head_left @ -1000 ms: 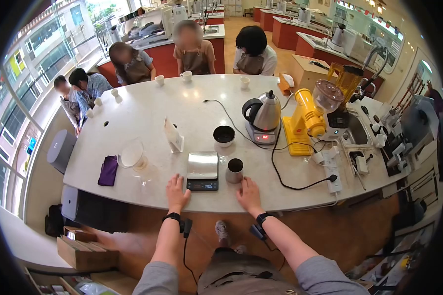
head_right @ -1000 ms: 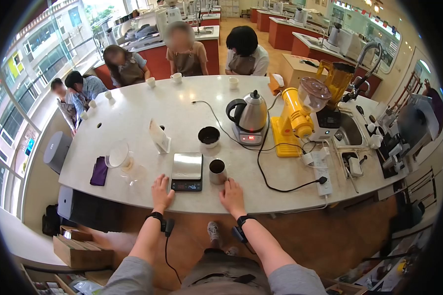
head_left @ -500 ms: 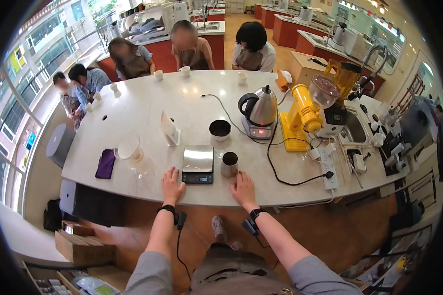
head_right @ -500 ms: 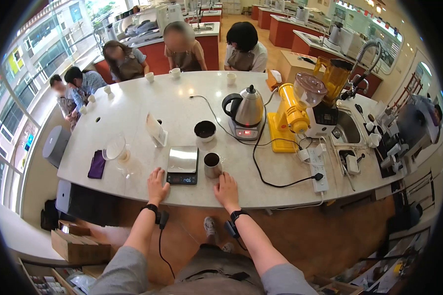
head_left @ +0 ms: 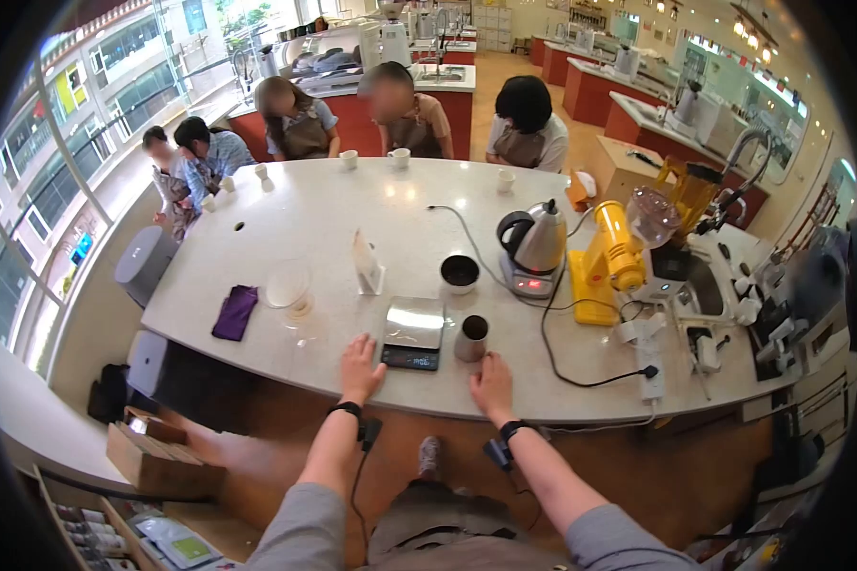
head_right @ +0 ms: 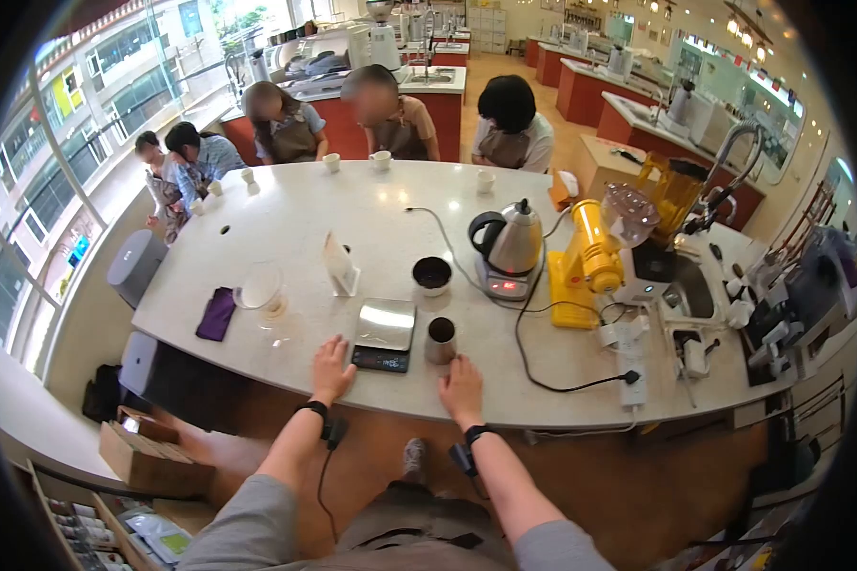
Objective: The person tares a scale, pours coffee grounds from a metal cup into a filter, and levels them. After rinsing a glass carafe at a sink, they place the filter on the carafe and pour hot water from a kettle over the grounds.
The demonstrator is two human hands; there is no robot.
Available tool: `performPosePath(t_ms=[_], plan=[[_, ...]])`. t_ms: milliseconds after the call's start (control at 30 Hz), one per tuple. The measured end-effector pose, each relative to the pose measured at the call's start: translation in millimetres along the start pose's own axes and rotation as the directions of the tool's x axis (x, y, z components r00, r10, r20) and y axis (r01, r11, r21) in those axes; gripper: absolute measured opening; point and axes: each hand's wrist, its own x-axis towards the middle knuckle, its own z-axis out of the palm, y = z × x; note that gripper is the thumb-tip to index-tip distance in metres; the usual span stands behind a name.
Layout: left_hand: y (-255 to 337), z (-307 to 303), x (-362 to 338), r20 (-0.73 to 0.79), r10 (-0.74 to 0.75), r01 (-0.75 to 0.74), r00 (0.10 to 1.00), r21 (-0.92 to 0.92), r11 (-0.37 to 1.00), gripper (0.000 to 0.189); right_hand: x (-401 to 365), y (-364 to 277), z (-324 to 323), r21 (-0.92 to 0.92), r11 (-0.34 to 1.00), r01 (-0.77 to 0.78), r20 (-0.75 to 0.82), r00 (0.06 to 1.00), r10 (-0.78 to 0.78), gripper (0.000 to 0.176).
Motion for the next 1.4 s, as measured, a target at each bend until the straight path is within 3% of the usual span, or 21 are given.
performPosePath(t_ms=[233, 300, 533, 1000, 1100, 1400], plan=[[-2.3, -1.6, 1.6, 0.04, -0.025, 0.024, 0.999, 0.02, 1.0, 0.062, 0.0, -5.2, -2.6, -0.013, 1.0, -0.016, 0.051, 0.999, 0.017, 0.034], [-1.3, -2.9, -0.1, -0.023, 0.0, -0.001, 1.0, -0.043, 0.999, 0.058, -4.6, -6.3, 0.4, 0.001, 1.0, -0.028, 0.054, 0.998, 0.027, 0.034], [-2.2, -2.5, -0.3, 0.067, -0.044, 0.045, 0.997, -0.024, 0.999, 0.062, 1.8, -7.1, -4.6, 0.014, 0.997, -0.07, 0.113, 0.991, 0.068, 0.042], [-9.7, 6.4, -1.4, -0.007, 0.091, -0.091, 0.996, -0.11, 0.99, 0.057, 3.5, -13.2, -2.6, -0.15, 0.985, -0.088, 0.052, 0.994, 0.097, 0.048], [-11.5, 9.5, -2.3, -0.013, 0.117, -0.117, 0.993, -0.053, 0.992, 0.056, 0.6, -13.6, -0.1, -0.219, 0.971, -0.101, 0.022, 0.994, 0.108, 0.047], [-11.8, 12.7, -4.0, -0.049, 0.104, -0.106, 0.993, -0.048, 0.993, 0.057, -4.7, -16.8, -1.9, -0.235, 0.962, -0.14, -0.046, 0.99, 0.133, 0.034]])
